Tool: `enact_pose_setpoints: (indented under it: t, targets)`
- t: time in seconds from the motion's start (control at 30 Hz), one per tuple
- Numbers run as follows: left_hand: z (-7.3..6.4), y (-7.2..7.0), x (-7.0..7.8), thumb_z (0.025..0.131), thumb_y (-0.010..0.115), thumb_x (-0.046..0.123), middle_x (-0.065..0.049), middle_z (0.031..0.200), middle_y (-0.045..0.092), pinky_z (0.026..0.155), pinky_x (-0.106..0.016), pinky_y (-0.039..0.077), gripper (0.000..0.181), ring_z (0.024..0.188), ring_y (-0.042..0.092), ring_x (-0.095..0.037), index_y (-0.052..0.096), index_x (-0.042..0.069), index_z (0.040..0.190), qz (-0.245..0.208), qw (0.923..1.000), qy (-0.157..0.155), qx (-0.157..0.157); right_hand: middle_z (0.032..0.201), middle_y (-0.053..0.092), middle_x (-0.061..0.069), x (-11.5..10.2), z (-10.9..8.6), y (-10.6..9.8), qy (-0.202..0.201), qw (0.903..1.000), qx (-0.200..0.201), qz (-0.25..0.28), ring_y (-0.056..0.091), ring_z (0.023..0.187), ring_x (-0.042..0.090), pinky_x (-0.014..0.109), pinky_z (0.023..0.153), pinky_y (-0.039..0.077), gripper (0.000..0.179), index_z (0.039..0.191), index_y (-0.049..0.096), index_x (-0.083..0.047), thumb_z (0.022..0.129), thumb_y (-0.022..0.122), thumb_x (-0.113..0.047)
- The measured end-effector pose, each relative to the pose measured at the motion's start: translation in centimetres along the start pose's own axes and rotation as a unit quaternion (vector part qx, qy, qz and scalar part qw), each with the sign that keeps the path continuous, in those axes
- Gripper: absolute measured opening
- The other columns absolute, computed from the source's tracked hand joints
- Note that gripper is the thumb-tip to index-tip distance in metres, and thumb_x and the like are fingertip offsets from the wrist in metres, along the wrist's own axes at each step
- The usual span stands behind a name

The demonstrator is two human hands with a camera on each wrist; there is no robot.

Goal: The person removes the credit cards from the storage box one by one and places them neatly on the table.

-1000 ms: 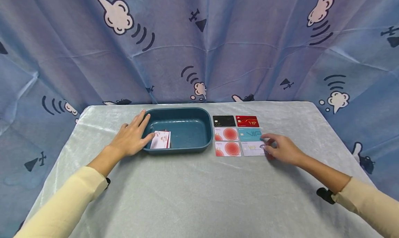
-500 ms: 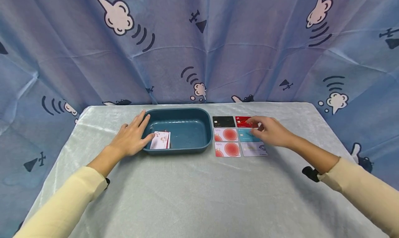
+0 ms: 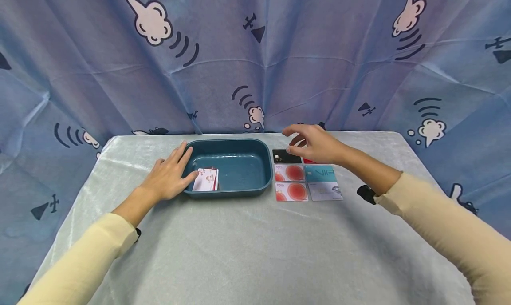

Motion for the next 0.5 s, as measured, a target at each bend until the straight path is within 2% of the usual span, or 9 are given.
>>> enact_pose_setpoints:
  t: [0.23, 0.43, 0.5]
  targets:
    - [0.0, 0.0, 0.0, 0.103, 0.044, 0.047, -0.017, 0.166, 0.005, 0.107, -0.070, 0.023, 0.077, 0.150, 0.016, -0.038, 0.015, 0.004, 0.159, -0.003, 1.0000, -0.003, -0.003, 0.139, 0.057, 0.016, -2.4, 2.3, 1.8, -0.028, 0.9996, -0.003, 0.006, 0.067, 0.110, 0.028, 0.042, 0.088, 0.056, 0.050, 0.140, 0.053, -0.001, 0.093, 0.069, -0.013]
    - [0.0, 0.0, 0.0, 0.103, 0.044, 0.048, -0.017, 0.166, 0.004, 0.107, -0.070, 0.023, 0.077, 0.150, 0.015, -0.037, 0.015, 0.004, 0.159, -0.001, 1.0000, -0.003, -0.004, 0.142, 0.055, 0.014, -3.6, 4.0, 3.9, -0.021, 0.9987, -0.030, 0.037, 0.068, 0.109, 0.027, 0.037, 0.086, 0.056, 0.054, 0.143, 0.050, -0.003, 0.093, 0.069, -0.012]
    - [0.0, 0.1, 0.1, 0.103, 0.044, 0.048, -0.017, 0.166, 0.005, 0.107, -0.070, 0.022, 0.077, 0.150, 0.015, -0.038, 0.015, 0.004, 0.159, -0.001, 1.0000, -0.003, -0.005, 0.142, 0.055, 0.013, -4.0, 4.5, 4.6, -0.024, 0.9985, -0.038, 0.031, 0.067, 0.110, 0.027, 0.037, 0.087, 0.056, 0.054, 0.143, 0.050, -0.003, 0.093, 0.069, -0.012]
Point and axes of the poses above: each hand's wrist, its own z-axis towards the middle knuckle, its own y-axis out of the palm, x = y × z, the point moved 10 cm from there along z, towards the middle knuckle
